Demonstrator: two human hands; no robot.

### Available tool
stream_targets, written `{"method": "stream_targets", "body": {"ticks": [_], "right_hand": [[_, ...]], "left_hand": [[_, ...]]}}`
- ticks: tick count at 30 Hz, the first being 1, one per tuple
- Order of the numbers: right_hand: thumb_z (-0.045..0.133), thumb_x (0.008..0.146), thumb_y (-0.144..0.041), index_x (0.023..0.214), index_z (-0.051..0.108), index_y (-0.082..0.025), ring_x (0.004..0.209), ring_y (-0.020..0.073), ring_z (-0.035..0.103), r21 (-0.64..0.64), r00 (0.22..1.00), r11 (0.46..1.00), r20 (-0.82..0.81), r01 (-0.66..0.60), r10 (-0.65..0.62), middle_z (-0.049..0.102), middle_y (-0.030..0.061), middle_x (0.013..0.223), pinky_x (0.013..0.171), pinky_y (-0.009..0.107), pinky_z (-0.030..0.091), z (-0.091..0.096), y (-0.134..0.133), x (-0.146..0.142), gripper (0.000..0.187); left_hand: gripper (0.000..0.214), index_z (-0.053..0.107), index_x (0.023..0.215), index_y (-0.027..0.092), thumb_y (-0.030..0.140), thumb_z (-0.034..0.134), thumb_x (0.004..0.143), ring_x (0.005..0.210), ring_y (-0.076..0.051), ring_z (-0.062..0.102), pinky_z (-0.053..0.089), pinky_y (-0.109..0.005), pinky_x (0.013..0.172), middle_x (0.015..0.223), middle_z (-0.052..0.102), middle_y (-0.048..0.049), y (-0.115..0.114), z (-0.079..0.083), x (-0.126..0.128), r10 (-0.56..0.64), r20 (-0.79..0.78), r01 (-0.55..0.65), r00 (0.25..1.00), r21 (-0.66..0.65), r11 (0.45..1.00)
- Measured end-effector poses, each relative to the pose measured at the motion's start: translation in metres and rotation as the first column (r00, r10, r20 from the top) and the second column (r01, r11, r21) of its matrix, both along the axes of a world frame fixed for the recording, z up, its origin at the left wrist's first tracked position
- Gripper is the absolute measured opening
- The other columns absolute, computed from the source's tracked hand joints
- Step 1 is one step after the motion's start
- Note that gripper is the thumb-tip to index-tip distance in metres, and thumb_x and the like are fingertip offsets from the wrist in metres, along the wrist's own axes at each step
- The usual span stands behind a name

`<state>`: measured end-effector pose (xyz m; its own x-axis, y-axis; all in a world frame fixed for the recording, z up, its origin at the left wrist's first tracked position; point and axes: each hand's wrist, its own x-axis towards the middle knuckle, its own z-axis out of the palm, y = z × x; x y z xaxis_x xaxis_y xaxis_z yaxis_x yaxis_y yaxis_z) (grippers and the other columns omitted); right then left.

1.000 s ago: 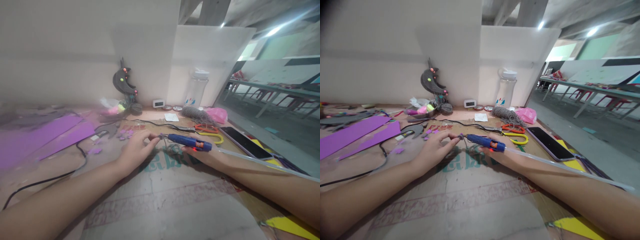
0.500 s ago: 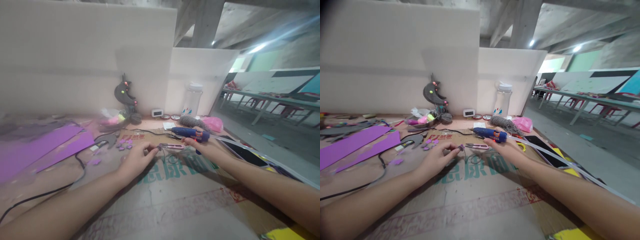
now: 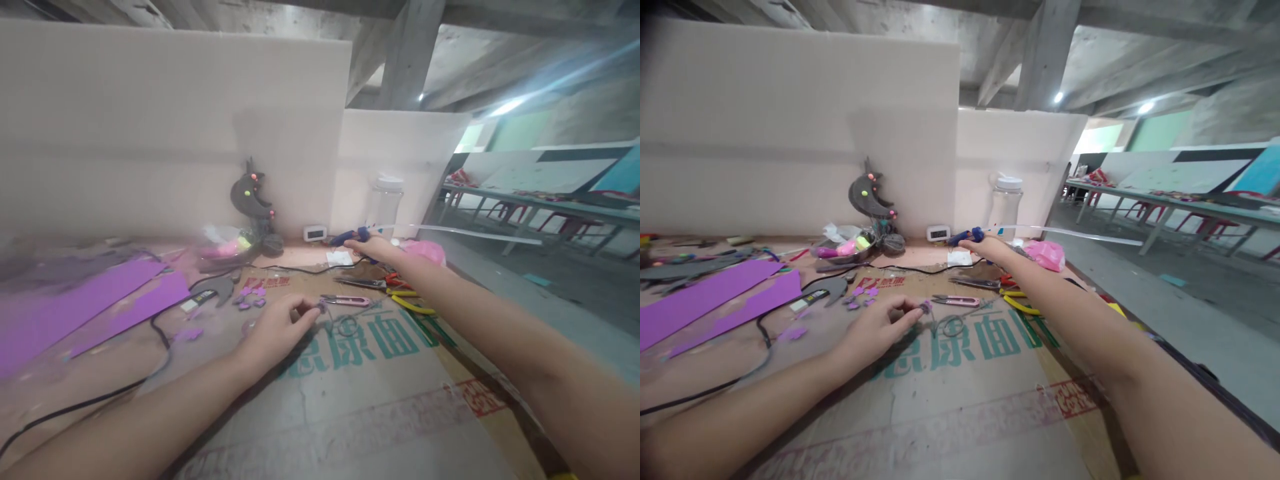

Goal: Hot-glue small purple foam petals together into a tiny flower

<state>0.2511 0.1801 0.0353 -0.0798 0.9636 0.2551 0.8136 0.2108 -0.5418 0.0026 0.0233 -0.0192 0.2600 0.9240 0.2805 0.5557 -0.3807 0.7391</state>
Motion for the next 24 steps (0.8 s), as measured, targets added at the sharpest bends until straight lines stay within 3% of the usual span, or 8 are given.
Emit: {"method": "stream_targets", "body": {"ticks": [7, 14, 19, 24], "right_hand": [[0.060, 0.075, -0.061, 0.090, 0.072, -0.015, 0.077, 0.0210, 0.065, -0.071, 0.999, 0.997, 0.043, 0.000, 0.003, 0.072, 0.0080, 0.085, 0.064, 0.025, 0.047, -0.026, 0.021, 0.006, 0.050], [0.057, 0.082, -0.050, 0.101, 0.069, -0.013, 0.080, 0.0194, 0.065, -0.057, 0.989, 0.994, 0.112, -0.094, 0.100, 0.072, 0.0078, 0.089, 0.069, 0.024, 0.047, -0.022, 0.007, 0.015, 0.043], [0.059, 0.082, -0.050, 0.111, 0.064, -0.011, 0.081, 0.0201, 0.065, -0.031, 0.971, 0.996, 0.219, -0.087, 0.092, 0.071, 0.0115, 0.099, 0.071, 0.026, 0.046, -0.016, -0.012, 0.017, 0.048], [0.059, 0.083, -0.047, 0.099, 0.068, -0.015, 0.078, 0.0213, 0.065, -0.007, 0.935, 0.995, 0.341, -0.099, 0.096, 0.072, 0.0100, 0.088, 0.073, 0.028, 0.045, -0.007, -0.036, 0.020, 0.037]], "left_hand": [[0.025, 0.064, 0.083, 0.020, 0.041, 0.050, 0.087, 0.077, -0.018, 0.061, 0.042, -0.028, 0.071, 0.082, 0.068, -0.0004, 0.000, 0.001, 0.000, -0.019, -0.025, 0.020, 1.000, 0.003, 1.000], [0.026, 0.063, 0.082, 0.019, 0.040, 0.050, 0.086, 0.074, -0.018, 0.062, 0.043, -0.027, 0.067, 0.081, 0.068, -0.0012, 0.000, 0.001, 0.001, -0.027, -0.022, 0.027, 0.999, 0.018, 0.999], [0.026, 0.064, 0.081, 0.019, 0.040, 0.049, 0.087, 0.072, -0.017, 0.061, 0.043, -0.026, 0.064, 0.080, 0.068, -0.0016, -0.003, 0.004, 0.001, -0.032, -0.033, 0.033, 0.999, 0.023, 0.999], [0.028, 0.065, 0.083, 0.019, 0.042, 0.049, 0.087, 0.068, -0.017, 0.061, 0.044, -0.026, 0.062, 0.078, 0.068, -0.0011, -0.003, 0.004, 0.000, -0.026, -0.032, 0.027, 0.999, 0.033, 0.999]]}}
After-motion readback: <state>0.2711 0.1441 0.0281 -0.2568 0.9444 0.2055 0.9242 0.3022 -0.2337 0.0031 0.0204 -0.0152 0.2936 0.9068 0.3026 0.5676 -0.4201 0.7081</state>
